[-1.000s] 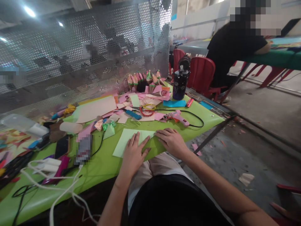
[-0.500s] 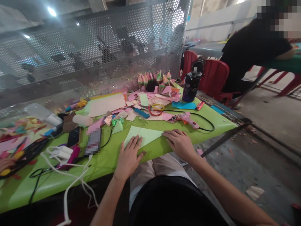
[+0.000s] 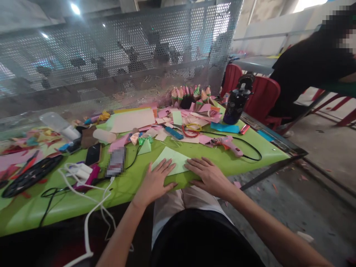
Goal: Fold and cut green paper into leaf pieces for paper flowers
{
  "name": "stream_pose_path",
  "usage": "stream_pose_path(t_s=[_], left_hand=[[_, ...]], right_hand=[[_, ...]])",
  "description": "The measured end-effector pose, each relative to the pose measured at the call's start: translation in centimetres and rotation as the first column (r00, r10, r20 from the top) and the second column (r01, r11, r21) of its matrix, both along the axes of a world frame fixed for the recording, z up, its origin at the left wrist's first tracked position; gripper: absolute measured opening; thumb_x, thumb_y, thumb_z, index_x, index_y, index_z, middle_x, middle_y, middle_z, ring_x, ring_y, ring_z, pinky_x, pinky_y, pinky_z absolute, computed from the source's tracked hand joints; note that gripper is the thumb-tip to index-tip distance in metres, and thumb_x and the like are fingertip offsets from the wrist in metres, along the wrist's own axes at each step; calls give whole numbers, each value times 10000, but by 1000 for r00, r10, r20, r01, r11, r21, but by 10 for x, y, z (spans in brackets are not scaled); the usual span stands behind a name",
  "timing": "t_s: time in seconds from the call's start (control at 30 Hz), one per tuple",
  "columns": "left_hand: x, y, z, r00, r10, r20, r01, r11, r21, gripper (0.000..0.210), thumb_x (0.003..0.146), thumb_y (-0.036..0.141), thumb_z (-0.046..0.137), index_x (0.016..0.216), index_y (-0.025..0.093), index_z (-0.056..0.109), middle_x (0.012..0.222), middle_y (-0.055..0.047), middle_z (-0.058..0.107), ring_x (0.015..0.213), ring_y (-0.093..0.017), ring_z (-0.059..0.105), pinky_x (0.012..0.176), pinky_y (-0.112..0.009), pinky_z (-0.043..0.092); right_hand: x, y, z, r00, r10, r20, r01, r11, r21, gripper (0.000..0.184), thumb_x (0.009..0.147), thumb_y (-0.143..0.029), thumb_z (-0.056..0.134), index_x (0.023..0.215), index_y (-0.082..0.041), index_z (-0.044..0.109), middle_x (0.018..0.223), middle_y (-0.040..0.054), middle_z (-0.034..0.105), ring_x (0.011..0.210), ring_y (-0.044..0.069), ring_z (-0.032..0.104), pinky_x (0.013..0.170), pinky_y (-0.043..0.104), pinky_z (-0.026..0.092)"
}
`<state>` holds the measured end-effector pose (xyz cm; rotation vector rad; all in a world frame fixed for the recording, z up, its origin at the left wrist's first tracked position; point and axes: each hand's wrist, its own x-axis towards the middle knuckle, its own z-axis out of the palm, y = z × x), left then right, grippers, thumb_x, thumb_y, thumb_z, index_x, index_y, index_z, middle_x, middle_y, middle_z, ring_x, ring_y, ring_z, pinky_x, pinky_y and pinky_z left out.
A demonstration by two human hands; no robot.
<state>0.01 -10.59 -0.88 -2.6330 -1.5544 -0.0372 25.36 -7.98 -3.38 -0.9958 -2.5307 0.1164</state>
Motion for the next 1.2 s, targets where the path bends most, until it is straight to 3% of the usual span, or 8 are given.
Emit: stream_pose_path(t_s=[0.1,0.27,0.4,0.67,0.9,1.2], left_hand=[[1,-8,-1,1000,-17,23,15,996,89,597,916,512,497,1464,301,395,1534,-63,419,1436,-275,333,1164,-573,218],[11,-26,-13,996,2,84,-15,987,161,591,922,518,475,1437,227,448,1493,-92,474,1402,-273,389,1166,-529,243],[13,-31,-22,990,4,140,-27,987,161,604,928,538,452,1427,198,458,1461,-93,512,1343,-256,474,1145,-486,295],[10,-30,-26,983,-50,178,29,993,115,567,920,441,528,1423,188,459,1458,-89,512,1352,-251,469,1144,-455,313],[3,-34,-29,962,-73,262,39,990,133,568,916,430,542,1418,181,449,1442,-101,534,1335,-242,490,1093,-414,412],[-11,-48,-25,930,88,356,-168,965,201,385,923,333,540,1288,219,585,1308,-99,644,1210,-257,586,1031,-444,462]], right_hand=[[4,-13,-5,998,23,-50,-20,998,51,459,897,-378,633,1319,-217,553,1343,83,623,1190,271,573,1049,483,339],[11,-37,-15,980,126,-156,-98,980,175,298,939,-170,534,1217,-234,619,1128,50,732,1008,201,635,986,405,357],[14,-39,-20,964,219,-150,-196,968,154,360,913,-184,556,1265,-242,601,1193,57,708,1055,205,620,962,380,399],[18,-9,-9,994,102,-46,-102,995,6,657,804,-150,609,1433,-260,459,1438,88,536,1266,267,527,1063,475,364],[8,-3,-6,979,147,-144,-154,987,-37,492,839,-117,546,1316,-230,582,1295,92,656,1188,241,592,1003,424,394],[10,1,-11,972,70,-223,-83,995,-49,374,907,-111,491,1220,-233,653,1186,64,716,1106,215,629,924,379,441]])
